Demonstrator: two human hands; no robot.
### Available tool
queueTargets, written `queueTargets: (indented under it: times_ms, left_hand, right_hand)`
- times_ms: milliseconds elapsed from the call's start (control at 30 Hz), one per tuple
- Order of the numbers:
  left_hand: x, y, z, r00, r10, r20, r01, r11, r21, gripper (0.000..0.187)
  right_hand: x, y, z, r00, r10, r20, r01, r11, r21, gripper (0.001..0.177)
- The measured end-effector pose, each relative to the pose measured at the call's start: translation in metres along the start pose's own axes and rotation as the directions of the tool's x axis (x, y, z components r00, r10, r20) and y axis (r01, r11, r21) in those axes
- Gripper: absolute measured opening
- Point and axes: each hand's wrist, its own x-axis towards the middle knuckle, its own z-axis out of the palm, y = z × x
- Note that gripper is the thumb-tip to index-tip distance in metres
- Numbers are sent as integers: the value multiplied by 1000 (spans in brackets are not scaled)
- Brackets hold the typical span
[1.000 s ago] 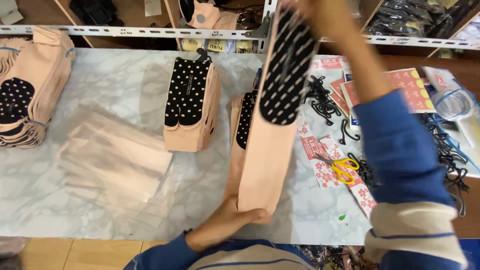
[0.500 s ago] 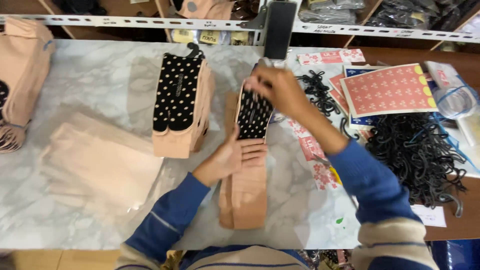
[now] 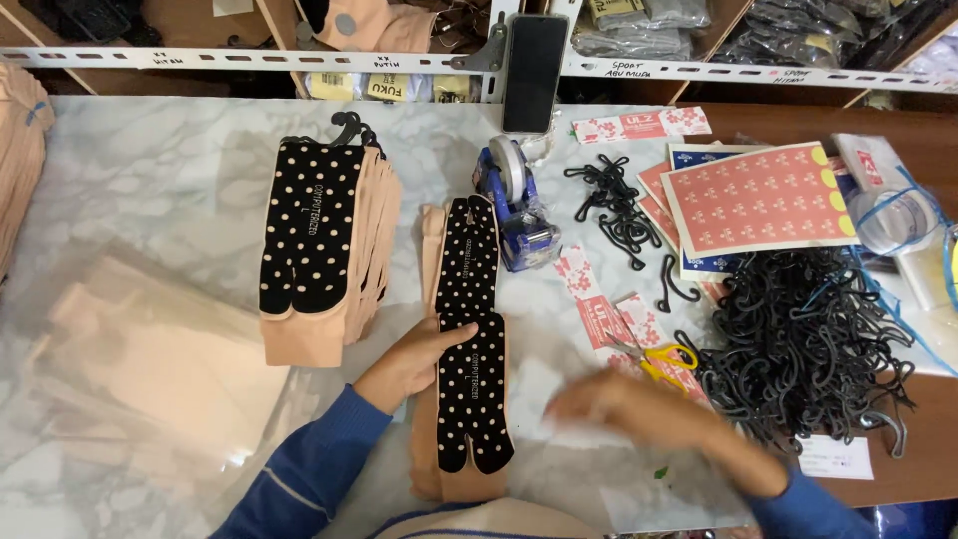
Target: The person arranges beige gloves with black polka-dotted palms on a marble countertop. They attach black plastic hangers to the gloves and secure them with pink and white patterned paper bands, stacking the finished items on the right side of the workspace.
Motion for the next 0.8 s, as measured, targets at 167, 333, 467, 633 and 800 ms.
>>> queueTargets:
  times_ms: [167, 333, 467, 633, 800]
  left_hand:
    - [1, -7, -5, 1000, 21, 9, -20, 1000, -20, 50]
    - [-8, -3, 3, 999, 42, 13, -42, 999, -27, 55]
    - [-31, 3, 15, 997, 74, -15, -74, 997, 19, 55]
    - [-47, -13, 14, 979, 194, -64, -192, 981, 37, 52]
    - [-62, -17, 23, 884, 388, -259, -311, 904, 292, 52]
  right_hand:
    - [-17, 154, -145, 789, -91, -608, -474, 539, -696, 20]
    - [-36, 233, -182, 776, -355, -522, -488, 187, -853, 23]
    - [-13, 127, -135, 789, -265, -555, -426, 416, -804, 18]
    - [65, -5, -29, 820, -398, -411, 208, 876, -434, 13]
    - [169, 14, 1, 827, -445, -343, 361, 889, -282, 14]
